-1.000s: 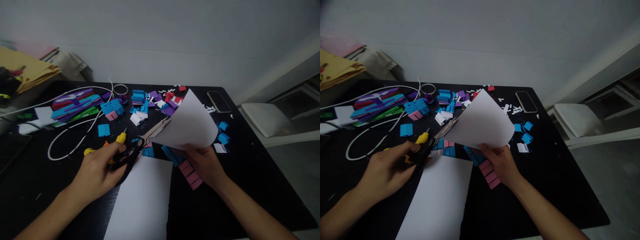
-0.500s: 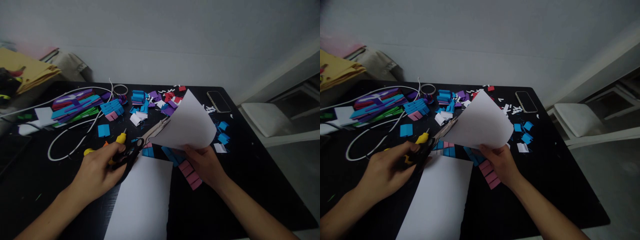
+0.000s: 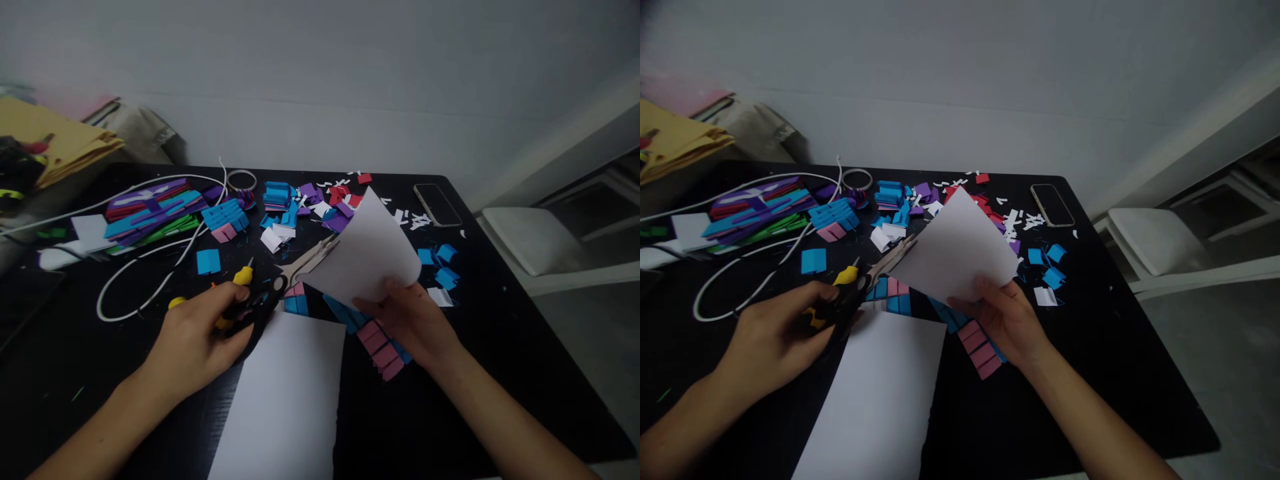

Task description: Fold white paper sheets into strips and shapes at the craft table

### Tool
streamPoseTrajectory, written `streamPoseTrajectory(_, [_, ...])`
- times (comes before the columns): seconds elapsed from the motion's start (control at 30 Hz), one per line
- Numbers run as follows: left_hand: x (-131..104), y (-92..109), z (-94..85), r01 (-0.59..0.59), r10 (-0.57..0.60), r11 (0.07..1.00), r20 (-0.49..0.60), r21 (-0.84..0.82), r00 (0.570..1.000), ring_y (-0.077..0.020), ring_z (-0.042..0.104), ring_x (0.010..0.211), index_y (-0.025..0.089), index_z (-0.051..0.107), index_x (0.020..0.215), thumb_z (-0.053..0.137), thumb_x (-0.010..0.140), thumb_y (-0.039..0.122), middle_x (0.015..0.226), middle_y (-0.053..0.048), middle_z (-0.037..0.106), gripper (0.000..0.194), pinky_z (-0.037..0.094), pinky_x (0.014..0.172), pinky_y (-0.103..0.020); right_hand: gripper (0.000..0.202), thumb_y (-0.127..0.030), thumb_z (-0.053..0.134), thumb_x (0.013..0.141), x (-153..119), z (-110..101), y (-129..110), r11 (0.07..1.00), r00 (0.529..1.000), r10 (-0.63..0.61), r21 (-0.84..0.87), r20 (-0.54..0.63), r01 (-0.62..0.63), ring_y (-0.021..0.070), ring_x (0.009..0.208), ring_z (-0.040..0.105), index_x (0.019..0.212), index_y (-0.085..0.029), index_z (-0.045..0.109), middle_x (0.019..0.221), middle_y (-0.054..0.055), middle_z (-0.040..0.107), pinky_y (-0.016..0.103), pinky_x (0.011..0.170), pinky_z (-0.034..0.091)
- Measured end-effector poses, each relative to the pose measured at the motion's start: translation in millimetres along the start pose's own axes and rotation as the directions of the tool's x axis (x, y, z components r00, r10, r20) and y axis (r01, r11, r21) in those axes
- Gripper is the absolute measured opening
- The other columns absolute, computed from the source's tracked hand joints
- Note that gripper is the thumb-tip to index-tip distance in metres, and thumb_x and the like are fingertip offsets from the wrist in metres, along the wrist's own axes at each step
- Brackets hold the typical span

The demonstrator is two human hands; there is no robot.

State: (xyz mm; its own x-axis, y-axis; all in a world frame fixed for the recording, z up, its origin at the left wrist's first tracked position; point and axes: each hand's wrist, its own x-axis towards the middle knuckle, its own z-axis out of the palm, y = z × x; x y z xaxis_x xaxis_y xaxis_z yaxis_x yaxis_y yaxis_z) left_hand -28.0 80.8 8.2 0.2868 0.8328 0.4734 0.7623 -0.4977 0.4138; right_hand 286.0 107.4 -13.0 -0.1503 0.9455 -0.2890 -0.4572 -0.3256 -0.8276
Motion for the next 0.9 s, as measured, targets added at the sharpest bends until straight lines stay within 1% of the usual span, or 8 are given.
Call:
streamPoseTrajectory(0.07, [2.1, 1.9, -0.3, -0.005, 0.005, 1.000, -0.020, 0.014, 1.000, -0.0132, 0.069, 0.056, 0.021, 0.061, 0.092, 0.064, 0.087, 0.028, 0.075, 0.001, 0.073, 0.009, 0.052, 0.051, -0.020, 0.046, -0.035, 0.081, 0.086, 0.1, 1.2, 0.6, 1.000, 1.000, -0.007, 0.002, 0.010, 0.007, 0.0302, 0.129, 0.062, 0.130, -0.038, 0.067, 0.135, 0.001, 0.069, 0.050, 0.098, 0.063])
streamPoseTrajectory(0.13, [2.8, 2.7, -0.1, -0.012, 0.012, 1.000, -0.034, 0.025, 0.999, -0.0137, 0.070, 0.057, 0.021, 0.061, 0.091, 0.064, 0.087, 0.028, 0.075, 0.000, 0.074, 0.009, 0.053, 0.051, -0.020, 0.047, -0.033, 0.082, 0.084, 0.2, 2.3, 1.1, 1.000, 1.000, -0.013, 0.016, 0.004, 0.013, 0.0313, 0.132, 0.060, 0.129, -0.038, 0.068, 0.136, 0.002, 0.068, 0.052, 0.100, 0.062])
streamPoseTrajectory(0.27, [2.8, 2.6, -0.9, 0.001, -0.001, 1.000, -0.013, 0.032, 1.000, -0.0135, 0.070, 0.057, 0.021, 0.061, 0.092, 0.063, 0.086, 0.027, 0.075, 0.000, 0.074, 0.009, 0.053, 0.052, -0.021, 0.051, -0.032, 0.084, 0.083, 0.3, 3.8, 1.5, 0.999, 1.000, -0.021, 0.035, 0.000, 0.021, 0.0322, 0.133, 0.060, 0.130, -0.039, 0.066, 0.137, 0.001, 0.067, 0.054, 0.102, 0.061])
streamPoseTrajectory(0.43, [0.6, -0.3, -1.4, -0.014, 0.014, 1.000, 0.001, 0.024, 1.000, -0.0140, 0.071, 0.058, 0.021, 0.062, 0.096, 0.063, 0.088, 0.027, 0.078, 0.000, 0.075, 0.010, 0.054, 0.054, -0.021, 0.053, -0.031, 0.084, 0.082, 0.3, 4.9, -0.3, 0.999, 1.000, -0.012, 0.039, -0.010, 0.013, 0.0313, 0.134, 0.059, 0.131, -0.041, 0.065, 0.138, 0.000, 0.067, 0.052, 0.101, 0.062])
streamPoseTrajectory(0.67, [-4.4, -4.1, 0.6, 0.019, -0.019, 1.000, 0.026, 0.002, 0.999, -0.0147, 0.070, 0.059, 0.022, 0.063, 0.098, 0.064, 0.087, 0.029, 0.079, 0.000, 0.074, 0.012, 0.055, 0.055, -0.022, 0.052, -0.034, 0.086, 0.082, 1.0, 5.0, -1.1, 0.999, 1.000, 0.010, 0.047, -0.029, -0.009, 0.0303, 0.127, 0.064, 0.130, -0.037, 0.067, 0.126, 0.003, 0.072, 0.049, 0.097, 0.064])
streamPoseTrajectory(0.8, [-0.7, -0.9, -1.9, 0.051, -0.050, 0.998, 0.035, -0.026, 0.998, -0.0150, 0.069, 0.056, 0.023, 0.064, 0.095, 0.063, 0.086, 0.028, 0.078, 0.000, 0.075, 0.010, 0.055, 0.054, -0.022, 0.052, -0.034, 0.085, 0.083, 1.1, 4.6, -0.8, 0.999, 1.000, 0.001, 0.036, -0.023, 0.000, 0.0298, 0.128, 0.063, 0.131, -0.038, 0.066, 0.128, 0.002, 0.072, 0.048, 0.097, 0.064])
streamPoseTrajectory(0.9, [1.6, 0.8, -2.8, 0.013, -0.013, 1.000, 0.025, -0.013, 1.000, -0.0147, 0.069, 0.054, 0.022, 0.063, 0.093, 0.062, 0.086, 0.027, 0.074, -0.001, 0.074, 0.009, 0.054, 0.051, -0.021, 0.051, -0.036, 0.084, 0.084, 1.3, 4.1, -0.4, 1.000, 1.000, -0.004, 0.013, -0.014, 0.004, 0.0299, 0.130, 0.062, 0.132, -0.039, 0.065, 0.129, 0.002, 0.072, 0.049, 0.100, 0.063])
